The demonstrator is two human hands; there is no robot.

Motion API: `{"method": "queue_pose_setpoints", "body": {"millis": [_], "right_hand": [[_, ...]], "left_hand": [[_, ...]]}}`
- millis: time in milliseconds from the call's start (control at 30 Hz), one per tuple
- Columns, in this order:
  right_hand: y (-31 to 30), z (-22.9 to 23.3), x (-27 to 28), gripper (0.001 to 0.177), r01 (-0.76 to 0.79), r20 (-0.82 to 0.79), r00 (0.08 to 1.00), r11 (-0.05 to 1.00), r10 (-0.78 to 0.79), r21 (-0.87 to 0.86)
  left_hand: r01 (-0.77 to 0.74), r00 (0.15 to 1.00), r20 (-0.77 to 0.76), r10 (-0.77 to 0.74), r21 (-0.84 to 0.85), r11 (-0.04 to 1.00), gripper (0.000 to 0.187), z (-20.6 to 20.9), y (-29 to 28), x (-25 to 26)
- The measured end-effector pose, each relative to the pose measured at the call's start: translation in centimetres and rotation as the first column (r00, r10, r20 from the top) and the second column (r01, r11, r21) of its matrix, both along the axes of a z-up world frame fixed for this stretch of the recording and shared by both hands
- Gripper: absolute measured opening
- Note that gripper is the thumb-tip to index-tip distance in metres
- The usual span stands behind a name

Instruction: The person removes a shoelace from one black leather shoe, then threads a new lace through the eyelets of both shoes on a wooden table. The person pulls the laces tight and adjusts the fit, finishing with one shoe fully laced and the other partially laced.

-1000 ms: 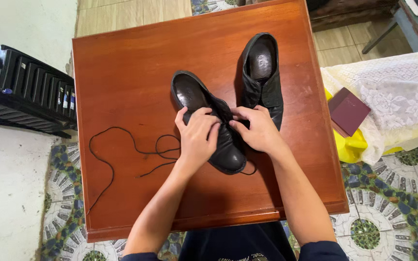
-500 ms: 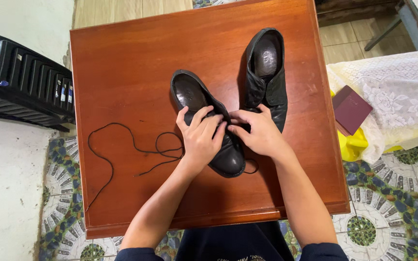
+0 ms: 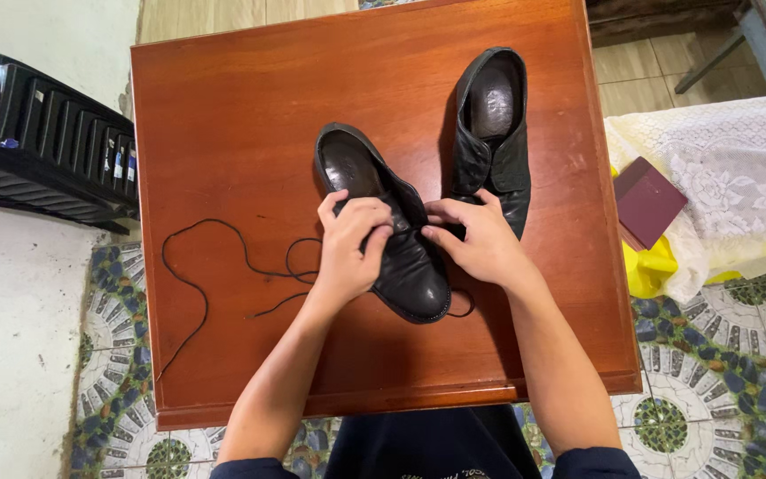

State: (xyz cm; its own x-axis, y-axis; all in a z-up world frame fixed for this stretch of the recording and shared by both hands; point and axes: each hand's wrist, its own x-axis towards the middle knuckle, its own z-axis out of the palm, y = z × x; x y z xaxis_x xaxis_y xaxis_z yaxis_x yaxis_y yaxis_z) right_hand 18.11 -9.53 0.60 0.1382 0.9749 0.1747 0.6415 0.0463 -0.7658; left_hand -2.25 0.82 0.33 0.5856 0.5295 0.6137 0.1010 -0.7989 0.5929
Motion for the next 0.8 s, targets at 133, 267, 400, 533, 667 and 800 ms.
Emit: {"method": "queue_pose_setpoints", "body": {"millis": [133,267,400,533,667,800], "right_hand": [[0.0,0.0,-0.1,0.029,0.006,0.002,1.0,1.0,-0.006,-0.01],[0.0,-0.3,0.0,0.03,0.009,0.001,1.0,1.0,-0.009,-0.004],[0.0,-0.7,0.1,0.03,0.018,0.017,1.0,1.0,-0.019,0.021],[0.0,-1.0,0.1,0.032,0.012,0.034,0.999,1.0,-0.012,0.01],[0.0,-0.9,0.1,0.031,0.01,0.019,1.0,1.0,-0.01,0.017],[0.0,-0.8,0.0,0.031,0.02,0.034,0.999,1.0,-0.02,0.003]], "left_hand": [[-0.048,0.998,0.038,0.049,-0.014,0.999,0.008,0.2,-0.2,0.1],[-0.137,0.99,-0.008,0.144,0.261,0.956,0.013,0.0,-1.1,1.7],[-0.185,0.98,0.008,0.198,0.392,0.901,0.013,-0.3,-1.8,2.8],[-0.22,0.971,0.015,0.239,0.444,0.869,0.008,-0.6,-1.9,3.3],[-0.16,0.983,-0.026,0.18,0.338,0.927,0.01,-0.8,-1.7,3.3],[-0.089,0.996,-0.012,0.091,0.121,0.989,0.009,-0.8,-1.4,3.2]]}}
